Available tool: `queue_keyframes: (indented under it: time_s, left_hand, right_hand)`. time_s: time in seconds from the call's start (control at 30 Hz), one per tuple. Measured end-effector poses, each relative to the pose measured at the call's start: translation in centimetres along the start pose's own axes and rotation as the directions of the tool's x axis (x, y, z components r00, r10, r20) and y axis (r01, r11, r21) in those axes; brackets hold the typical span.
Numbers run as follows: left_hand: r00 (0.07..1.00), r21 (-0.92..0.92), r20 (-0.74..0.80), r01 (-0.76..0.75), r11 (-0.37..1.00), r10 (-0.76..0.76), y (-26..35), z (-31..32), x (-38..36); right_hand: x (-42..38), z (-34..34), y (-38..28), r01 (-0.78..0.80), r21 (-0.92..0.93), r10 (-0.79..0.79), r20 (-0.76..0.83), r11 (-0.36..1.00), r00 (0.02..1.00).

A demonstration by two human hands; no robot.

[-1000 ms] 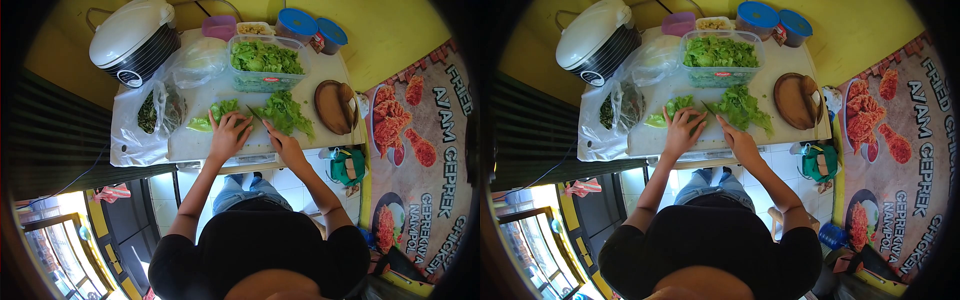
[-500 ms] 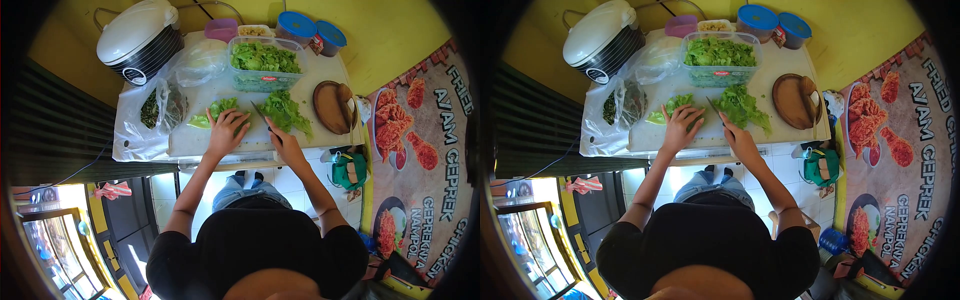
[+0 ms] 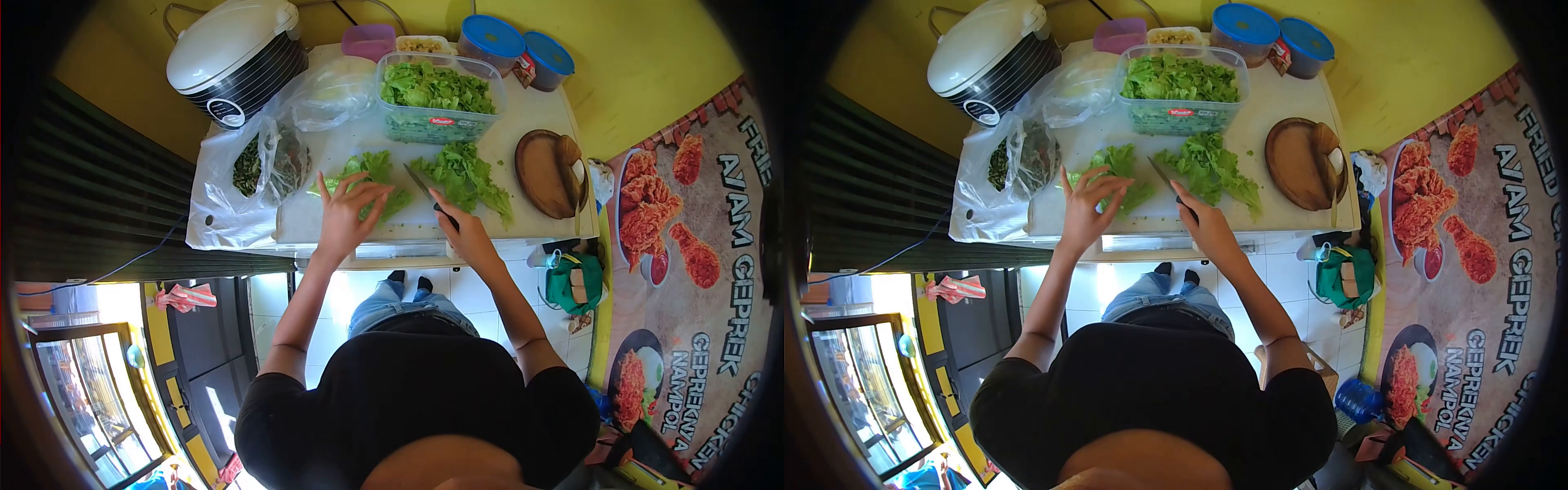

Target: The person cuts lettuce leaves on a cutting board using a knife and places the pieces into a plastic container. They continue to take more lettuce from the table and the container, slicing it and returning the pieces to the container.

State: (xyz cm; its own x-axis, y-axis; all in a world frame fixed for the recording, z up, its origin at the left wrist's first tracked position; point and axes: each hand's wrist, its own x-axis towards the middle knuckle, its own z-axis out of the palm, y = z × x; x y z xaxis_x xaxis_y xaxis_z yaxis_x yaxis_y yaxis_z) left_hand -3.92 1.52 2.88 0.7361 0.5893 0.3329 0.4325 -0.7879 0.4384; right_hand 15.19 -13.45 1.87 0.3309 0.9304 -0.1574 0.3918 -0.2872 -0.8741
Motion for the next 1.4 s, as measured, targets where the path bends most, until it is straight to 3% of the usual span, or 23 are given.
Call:
queue_keyframes:
  time_s: [0.13, 0.47, 0.53, 0.63, 0.7, 0.77, 0.87, 0.93, 1.17, 1.27, 1.33, 1.4]
  left_hand:
    - [0.992, 0.113, 0.046, -0.125, 0.986, 0.120, 1.1, 1.5, -2.7]
    - [0.982, 0.104, 0.012, -0.189, 0.976, 0.189, 1.6, 4.3, 0.7]
    - [0.993, 0.089, -0.077, -0.078, 0.993, 0.085, 1.2, 4.0, 0.5]
    - [0.997, 0.154, -0.078, -0.009, 0.988, 0.021, -0.3, 3.3, -0.2]
    - [0.993, 0.138, -0.107, -0.034, 0.990, 0.049, -0.5, 3.2, -0.4]
    - [0.988, 0.124, -0.138, -0.056, 0.991, 0.073, -0.6, 3.1, -0.7]
    - [0.980, 0.100, -0.193, -0.018, 0.995, 0.037, -0.3, 3.5, -0.8]
    - [0.978, 0.145, -0.201, 0.084, 0.986, -0.054, -0.4, 3.5, -0.9]
    - [0.963, 0.134, -0.234, 0.166, 0.977, -0.131, 0.1, 3.8, -0.1]
    - [0.977, 0.125, -0.199, 0.109, 0.986, -0.082, -0.1, 4.6, 0.8]
    - [0.976, 0.140, -0.209, -0.034, 0.990, 0.063, -0.6, 5.4, 1.1]
    - [0.979, 0.130, -0.195, -0.043, 0.991, 0.068, -0.9, 5.8, 1.4]
  right_hand:
    - [-0.2, -0.8, -0.1, -0.040, 0.007, 0.040, -0.034, 0.999, 0.999]
    - [-2.8, -1.2, -0.9, -0.059, 0.129, 0.066, -0.048, 0.990, 0.997]
    - [-3.2, -0.9, -1.2, -0.100, 0.153, 0.103, -0.012, 0.983, 0.995]
    - [-3.8, -0.2, -1.3, -0.130, 0.192, 0.127, 0.026, 0.973, 0.992]
    - [-3.7, 0.3, -0.9, -0.119, 0.210, 0.116, 0.027, 0.970, 0.993]
    - [-3.4, 1.1, 0.5, 0.006, 0.144, 0.001, -0.051, 0.990, 0.999]
    - [-3.2, 1.3, 0.4, 0.029, 0.127, -0.021, -0.062, 0.991, 0.998]
    - [-3.3, 1.0, -0.4, 0.009, 0.145, 0.001, -0.064, 0.989, 0.998]
    - [-3.5, 0.9, 0.0, -0.008, 0.171, 0.027, -0.105, 0.985, 0.994]
    - [-3.8, 0.7, -0.3, -0.033, 0.202, 0.057, -0.116, 0.979, 0.992]
    - [-3.7, 0.6, -0.1, -0.031, 0.202, 0.057, -0.120, 0.979, 0.991]
    - [-3.7, 0.6, -0.1, -0.030, 0.201, 0.057, -0.126, 0.979, 0.990]
